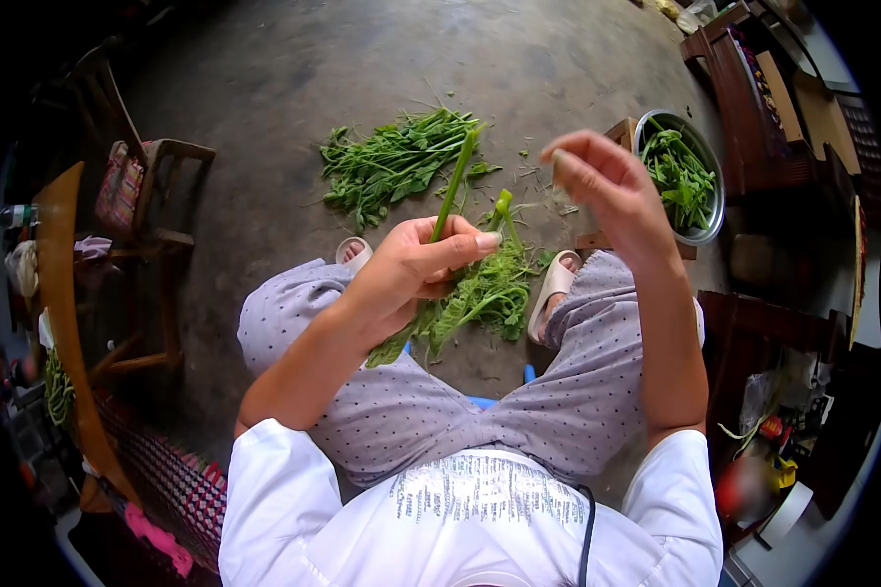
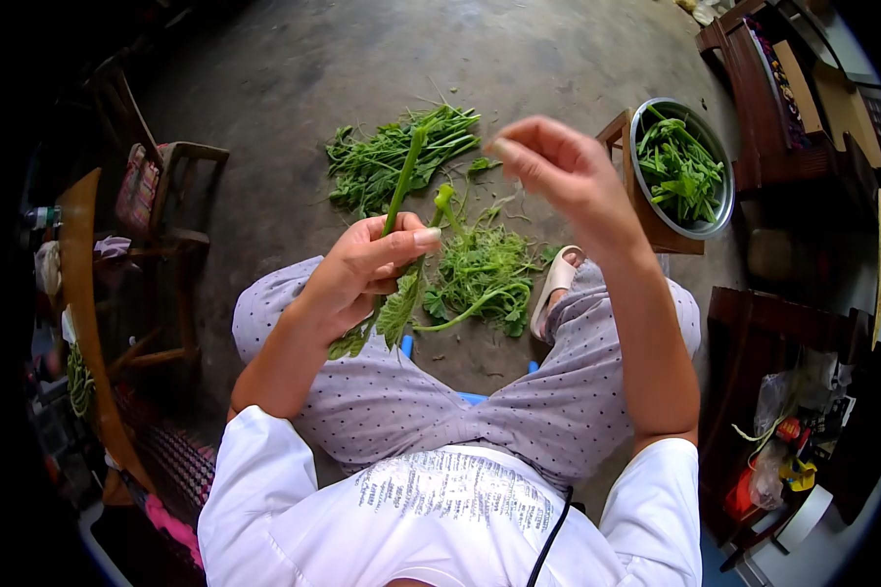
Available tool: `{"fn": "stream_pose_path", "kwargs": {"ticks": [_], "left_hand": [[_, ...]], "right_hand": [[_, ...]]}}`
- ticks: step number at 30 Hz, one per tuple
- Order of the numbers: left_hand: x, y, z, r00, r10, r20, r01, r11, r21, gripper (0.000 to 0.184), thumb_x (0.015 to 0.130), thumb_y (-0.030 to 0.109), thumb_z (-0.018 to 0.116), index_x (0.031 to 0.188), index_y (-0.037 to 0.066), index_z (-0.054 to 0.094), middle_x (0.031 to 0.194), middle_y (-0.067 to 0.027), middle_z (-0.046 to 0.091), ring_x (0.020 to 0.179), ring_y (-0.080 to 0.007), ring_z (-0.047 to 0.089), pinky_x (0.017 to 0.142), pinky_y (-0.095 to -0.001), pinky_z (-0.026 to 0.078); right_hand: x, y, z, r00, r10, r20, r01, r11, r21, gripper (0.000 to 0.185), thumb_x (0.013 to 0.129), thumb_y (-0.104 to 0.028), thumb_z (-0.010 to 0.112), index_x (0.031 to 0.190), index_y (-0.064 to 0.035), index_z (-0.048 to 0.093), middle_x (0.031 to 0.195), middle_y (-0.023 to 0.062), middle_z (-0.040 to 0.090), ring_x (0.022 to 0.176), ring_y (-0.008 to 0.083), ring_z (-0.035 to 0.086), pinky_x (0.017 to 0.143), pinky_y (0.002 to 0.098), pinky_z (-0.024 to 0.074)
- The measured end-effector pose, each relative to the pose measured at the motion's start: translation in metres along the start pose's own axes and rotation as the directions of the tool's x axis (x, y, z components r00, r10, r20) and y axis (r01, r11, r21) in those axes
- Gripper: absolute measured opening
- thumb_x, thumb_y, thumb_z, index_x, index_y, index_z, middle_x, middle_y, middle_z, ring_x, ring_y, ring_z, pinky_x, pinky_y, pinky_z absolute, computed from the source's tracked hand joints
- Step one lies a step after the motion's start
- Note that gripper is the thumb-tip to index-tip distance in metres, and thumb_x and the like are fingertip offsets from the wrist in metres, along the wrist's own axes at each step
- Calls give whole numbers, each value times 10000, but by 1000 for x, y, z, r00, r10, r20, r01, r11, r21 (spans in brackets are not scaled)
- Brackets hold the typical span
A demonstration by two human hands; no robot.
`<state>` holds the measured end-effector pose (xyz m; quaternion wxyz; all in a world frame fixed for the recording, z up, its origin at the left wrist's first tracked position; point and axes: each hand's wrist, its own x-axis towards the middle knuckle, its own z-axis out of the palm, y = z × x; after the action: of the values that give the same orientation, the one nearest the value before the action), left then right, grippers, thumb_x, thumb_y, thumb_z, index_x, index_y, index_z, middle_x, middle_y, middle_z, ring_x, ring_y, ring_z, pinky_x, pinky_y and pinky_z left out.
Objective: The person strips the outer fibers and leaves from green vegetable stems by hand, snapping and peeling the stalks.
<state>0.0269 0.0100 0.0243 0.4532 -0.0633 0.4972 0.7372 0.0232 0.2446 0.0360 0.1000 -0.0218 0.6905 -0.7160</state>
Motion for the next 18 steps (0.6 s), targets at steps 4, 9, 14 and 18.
{"fn": "stream_pose_path", "kwargs": {"ticks": [4,9,14,18], "left_hand": [[4,-3,-3,999,37,-31,-38,999,-35,153,817,208,682,813,133,548,627,114,414,457,39,302,376,-137,192],[8,-4,-3,998,52,-34,-52,999,8,159,818,208,682,854,120,554,640,111,430,466,44,329,385,-137,225],[9,-3,3,988,131,-86,-127,991,48,217,821,256,683,905,92,568,661,92,448,495,29,352,407,-154,227],[14,-6,-3,980,182,-77,-177,982,67,243,842,291,661,925,79,575,688,74,464,513,13,357,416,-172,223]], "right_hand": [[-10,11,27,987,-159,11,156,947,-282,144,803,-115,685,878,4,652,769,-10,526,644,42,449,551,192,357],[-9,12,35,988,-151,-15,138,933,-334,103,796,-95,671,849,-7,660,739,3,508,618,51,437,534,205,356],[-10,9,38,988,-140,63,154,905,-397,112,784,-83,650,854,1,624,738,37,511,606,86,455,537,234,380],[-14,10,47,977,-179,118,213,867,-451,128,746,-66,615,833,9,558,736,63,512,603,119,468,549,252,401]]}}
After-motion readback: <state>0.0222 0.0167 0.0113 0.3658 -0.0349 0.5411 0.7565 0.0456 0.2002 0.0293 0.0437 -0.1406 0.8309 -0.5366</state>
